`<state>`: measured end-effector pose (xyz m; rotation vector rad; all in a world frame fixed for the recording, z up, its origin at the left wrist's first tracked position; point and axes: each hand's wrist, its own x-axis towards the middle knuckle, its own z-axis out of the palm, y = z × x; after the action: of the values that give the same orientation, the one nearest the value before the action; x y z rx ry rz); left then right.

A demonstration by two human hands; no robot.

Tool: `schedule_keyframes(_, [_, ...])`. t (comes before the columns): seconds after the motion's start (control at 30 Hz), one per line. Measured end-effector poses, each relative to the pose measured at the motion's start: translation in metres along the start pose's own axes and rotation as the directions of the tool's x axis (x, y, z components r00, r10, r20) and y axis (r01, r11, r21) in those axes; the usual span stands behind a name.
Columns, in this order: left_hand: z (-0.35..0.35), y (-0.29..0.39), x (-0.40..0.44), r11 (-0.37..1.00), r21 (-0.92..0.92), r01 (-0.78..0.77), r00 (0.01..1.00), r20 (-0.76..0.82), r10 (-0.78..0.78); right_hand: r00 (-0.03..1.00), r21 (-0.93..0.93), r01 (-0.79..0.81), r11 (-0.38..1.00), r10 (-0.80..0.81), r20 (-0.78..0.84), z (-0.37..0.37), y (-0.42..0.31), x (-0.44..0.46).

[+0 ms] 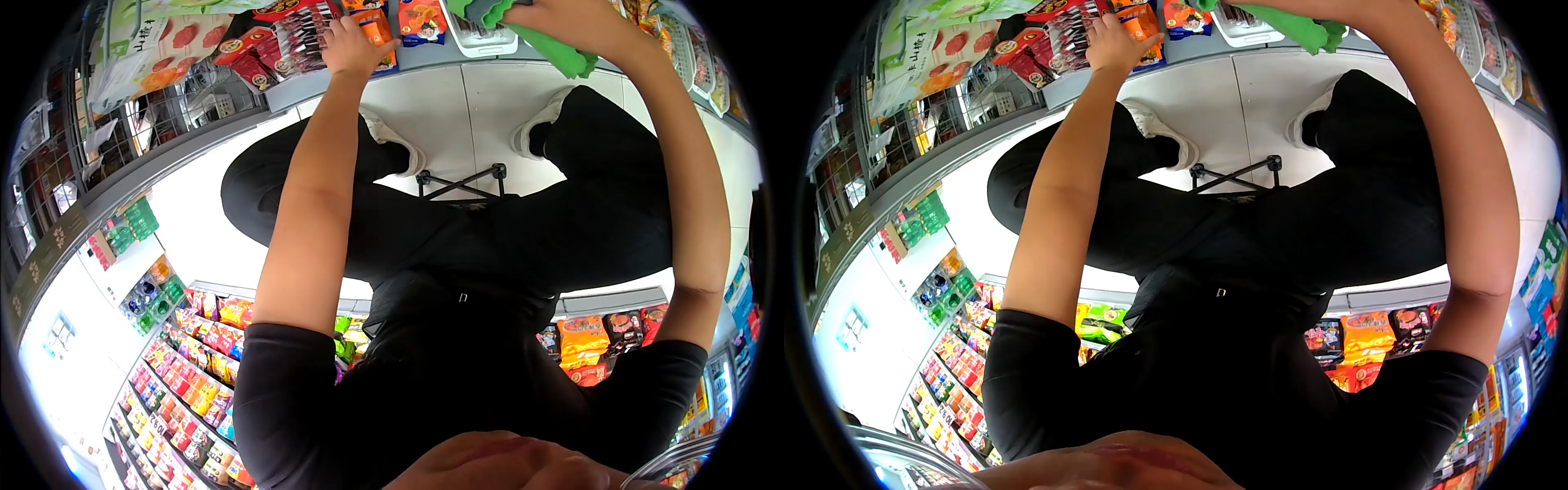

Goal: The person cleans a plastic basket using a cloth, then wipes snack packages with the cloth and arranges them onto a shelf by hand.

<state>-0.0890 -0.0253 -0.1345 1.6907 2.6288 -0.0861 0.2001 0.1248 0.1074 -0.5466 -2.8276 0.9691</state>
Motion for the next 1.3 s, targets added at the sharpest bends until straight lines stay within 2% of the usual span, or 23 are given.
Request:
schedule_keyframes(0.07, [-0.001, 0.002, -0.01, 0.999, 0.039, 0.007, 1.0, -0.028, -0.006, 1.0, -0.012, 0.007, 1.0, -0.007, -0.004, -0.001, -0.003, -0.002])
schedule_keyframes(0.17, [0.0, -0.008, -0.01, 0.976, 0.205, -0.08, 0.988, -0.111, 0.104, 1.0, -0.017, 0.024, 1.0, -0.024, -0.014, -0.001, -0.001, -0.002])
schedule_keyframes(0.27, [-0.008, -0.01, 0.003, 0.957, 0.255, -0.14, 0.973, -0.143, 0.18, 0.999, -0.02, 0.042, 0.999, -0.043, -0.021, -0.002, 0.0, -0.002])
schedule_keyframes(0.37, [0.014, -0.02, 0.036, 0.933, 0.183, -0.31, 0.927, -0.16, 0.339, 0.997, -0.037, 0.074, 0.997, -0.075, -0.027, -0.001, -0.001, -0.003])
schedule_keyframes(0.4, [0.022, -0.023, 0.047, 0.929, 0.01, -0.369, 0.92, -0.14, 0.366, 0.996, -0.05, 0.088, 0.995, -0.09, -0.03, -0.002, -0.002, -0.003])
schedule_keyframes(0.43, [0.031, -0.025, 0.063, 0.927, -0.049, -0.371, 0.927, -0.081, 0.367, 0.996, -0.049, 0.08, 0.996, -0.082, -0.036, -0.005, -0.002, -0.001])
schedule_keyframes(0.5, [0.048, -0.029, 0.081, 0.914, -0.173, -0.366, 0.923, 0.057, 0.381, 0.998, -0.029, 0.053, 0.998, -0.055, -0.041, -0.004, -0.004, -0.002])
schedule_keyframes(0.53, [0.054, -0.025, 0.09, 0.957, -0.172, -0.233, 0.939, 0.218, 0.268, 0.999, -0.032, 0.038, 0.999, -0.038, -0.016, -0.005, -0.003, -0.002])
schedule_keyframes(0.63, [0.047, -0.015, 0.101, 0.975, -0.165, -0.146, 0.914, 0.354, 0.197, 0.999, 0.019, -0.037, 0.999, 0.037, -0.027, -0.009, -0.008, -0.003])
schedule_keyframes(0.67, [0.043, -0.012, 0.1, 0.981, -0.125, -0.146, 0.922, 0.342, 0.18, 1.0, -0.054, -0.01, 0.998, 0.009, -0.019, -0.009, -0.007, -0.003])
schedule_keyframes(0.77, [0.052, -0.01, 0.096, 0.986, -0.139, -0.095, 0.951, 0.28, 0.131, 0.998, -0.001, -0.057, 0.998, 0.057, -0.005, 0.005, 0.018, -0.003])
schedule_keyframes(0.87, [0.065, -0.014, 0.109, 0.986, -0.161, -0.04, 0.963, 0.257, 0.081, 0.996, 0.04, -0.094, 0.995, 0.093, 0.014, 0.007, 0.011, 0.0])
schedule_keyframes(0.97, [0.07, -0.021, 0.134, 0.996, -0.07, -0.053, 0.897, 0.435, 0.078, 0.995, 0.062, -0.103, 0.993, 0.102, 0.009, 0.009, 0.009, 0.0])
schedule_keyframes(1.0, [0.062, -0.017, 0.129, 0.996, -0.022, -0.09, 0.942, 0.322, 0.093, 0.994, 0.065, -0.105, 0.992, 0.106, -0.003, 0.01, 0.009, 0.0])
schedule_keyframes(1.1, [0.07, -0.027, 0.136, 0.973, 0.035, -0.229, 0.922, 0.329, 0.205, 1.0, 0.028, -0.017, 0.999, 0.017, -0.008, 0.009, 0.018, 0.001])
schedule_keyframes(1.2, [0.076, -0.027, 0.136, 0.981, 0.05, -0.188, 0.93, 0.331, 0.161, 0.987, 0.072, -0.156, 0.985, 0.154, 0.041, 0.007, 0.008, 0.0])
schedule_keyframes(1.3, [0.108, -0.033, 0.141, 0.91, 0.227, -0.347, 0.931, 0.199, 0.305, 0.992, 0.066, -0.126, 0.99, 0.124, 0.034, 0.008, 0.013, 0.0])
